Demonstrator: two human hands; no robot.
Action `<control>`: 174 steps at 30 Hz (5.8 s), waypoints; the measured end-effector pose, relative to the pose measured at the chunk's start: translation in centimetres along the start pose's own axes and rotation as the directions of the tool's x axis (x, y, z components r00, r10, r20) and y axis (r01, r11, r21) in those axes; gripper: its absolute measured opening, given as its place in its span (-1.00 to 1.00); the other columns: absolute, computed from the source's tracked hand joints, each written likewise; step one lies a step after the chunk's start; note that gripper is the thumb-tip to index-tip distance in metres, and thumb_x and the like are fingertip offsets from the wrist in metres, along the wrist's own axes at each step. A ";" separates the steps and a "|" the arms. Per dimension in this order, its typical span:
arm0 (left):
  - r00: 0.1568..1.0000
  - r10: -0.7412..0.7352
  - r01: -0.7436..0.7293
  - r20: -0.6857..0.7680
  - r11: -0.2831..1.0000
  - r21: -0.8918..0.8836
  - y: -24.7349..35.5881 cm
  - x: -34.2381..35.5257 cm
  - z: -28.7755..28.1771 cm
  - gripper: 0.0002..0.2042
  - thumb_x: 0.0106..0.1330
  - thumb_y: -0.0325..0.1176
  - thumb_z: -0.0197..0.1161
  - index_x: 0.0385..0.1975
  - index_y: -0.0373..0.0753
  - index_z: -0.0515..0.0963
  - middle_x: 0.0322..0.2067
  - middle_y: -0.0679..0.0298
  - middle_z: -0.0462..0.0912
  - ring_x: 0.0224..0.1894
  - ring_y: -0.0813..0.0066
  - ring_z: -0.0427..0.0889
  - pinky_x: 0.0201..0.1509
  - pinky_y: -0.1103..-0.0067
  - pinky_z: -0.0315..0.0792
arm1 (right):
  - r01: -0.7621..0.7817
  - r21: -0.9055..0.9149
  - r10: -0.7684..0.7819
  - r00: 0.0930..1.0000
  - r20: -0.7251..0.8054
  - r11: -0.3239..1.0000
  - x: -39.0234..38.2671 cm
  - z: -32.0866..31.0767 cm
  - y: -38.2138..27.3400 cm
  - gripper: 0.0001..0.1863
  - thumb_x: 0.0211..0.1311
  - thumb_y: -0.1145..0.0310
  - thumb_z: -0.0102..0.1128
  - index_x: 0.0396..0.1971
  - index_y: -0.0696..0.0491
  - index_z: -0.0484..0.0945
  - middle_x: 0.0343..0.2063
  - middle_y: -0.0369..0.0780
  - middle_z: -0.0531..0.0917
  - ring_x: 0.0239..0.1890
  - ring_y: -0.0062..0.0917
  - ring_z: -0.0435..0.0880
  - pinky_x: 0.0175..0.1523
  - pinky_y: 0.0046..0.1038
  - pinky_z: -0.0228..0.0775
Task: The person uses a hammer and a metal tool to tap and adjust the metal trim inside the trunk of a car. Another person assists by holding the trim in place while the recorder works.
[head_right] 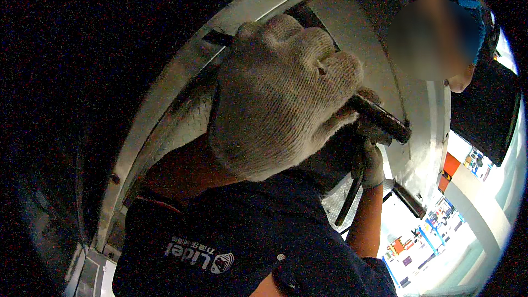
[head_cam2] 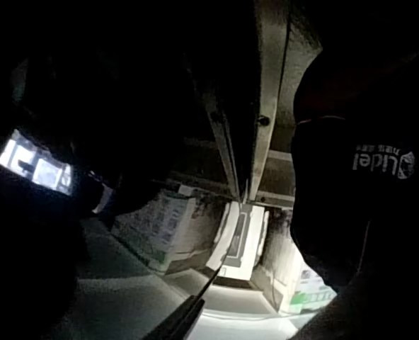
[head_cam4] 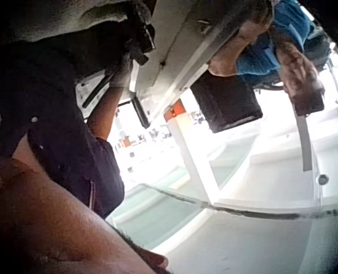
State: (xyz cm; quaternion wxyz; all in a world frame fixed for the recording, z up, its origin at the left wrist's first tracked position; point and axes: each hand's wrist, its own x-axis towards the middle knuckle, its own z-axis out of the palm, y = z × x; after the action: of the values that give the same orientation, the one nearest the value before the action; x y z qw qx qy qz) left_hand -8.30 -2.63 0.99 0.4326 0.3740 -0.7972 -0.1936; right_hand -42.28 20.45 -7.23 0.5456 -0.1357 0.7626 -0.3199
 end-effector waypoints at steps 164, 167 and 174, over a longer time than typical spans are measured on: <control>0.962 -0.136 0.123 -0.236 0.990 -0.069 2.6 2.6 7.2 -0.69 0.49 -0.12 0.25 -0.47 -0.18 0.57 -0.52 0.00 0.62 -0.43 -0.11 0.67 -0.36 0.10 0.52 | 0.760 -0.295 -0.753 0.637 0.165 0.579 -9.2 -3.2 -18.1 -0.67 0.52 -0.01 0.21 -0.21 -0.04 0.50 -0.48 -0.37 0.51 -0.61 -0.63 0.46 -0.54 -0.51 0.31; 0.950 -0.174 0.163 -0.260 0.985 -0.062 1.0 2.6 5.3 -0.68 0.49 -0.11 0.24 -0.47 -0.17 0.58 -0.51 0.01 0.62 -0.42 -0.11 0.67 -0.34 0.10 0.52 | 0.590 0.183 -0.618 0.757 0.211 0.786 -10.3 1.9 -18.3 -0.64 0.52 -0.06 0.21 -0.21 -0.05 0.51 -0.51 -0.38 0.50 -0.64 -0.66 0.43 -0.58 -0.54 0.23; 0.941 -0.202 0.194 -0.271 0.979 -0.056 -1.2 0.8 4.5 -0.67 0.50 -0.09 0.24 -0.47 -0.18 0.57 -0.51 0.02 0.62 -0.43 -0.11 0.66 -0.35 0.11 0.50 | 0.733 0.055 -0.727 0.680 -0.095 0.678 -8.0 2.8 -18.2 -0.61 0.51 -0.13 0.19 -0.19 -0.08 0.57 -0.51 -0.42 0.53 -0.77 -0.71 0.31 -0.67 -0.61 0.09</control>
State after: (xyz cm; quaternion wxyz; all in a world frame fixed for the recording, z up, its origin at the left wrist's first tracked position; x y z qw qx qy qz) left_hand -11.86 -4.07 -1.79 0.5227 0.4692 -0.6849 -0.1935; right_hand -39.36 10.17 9.75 0.3528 -0.3938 0.6475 -0.5488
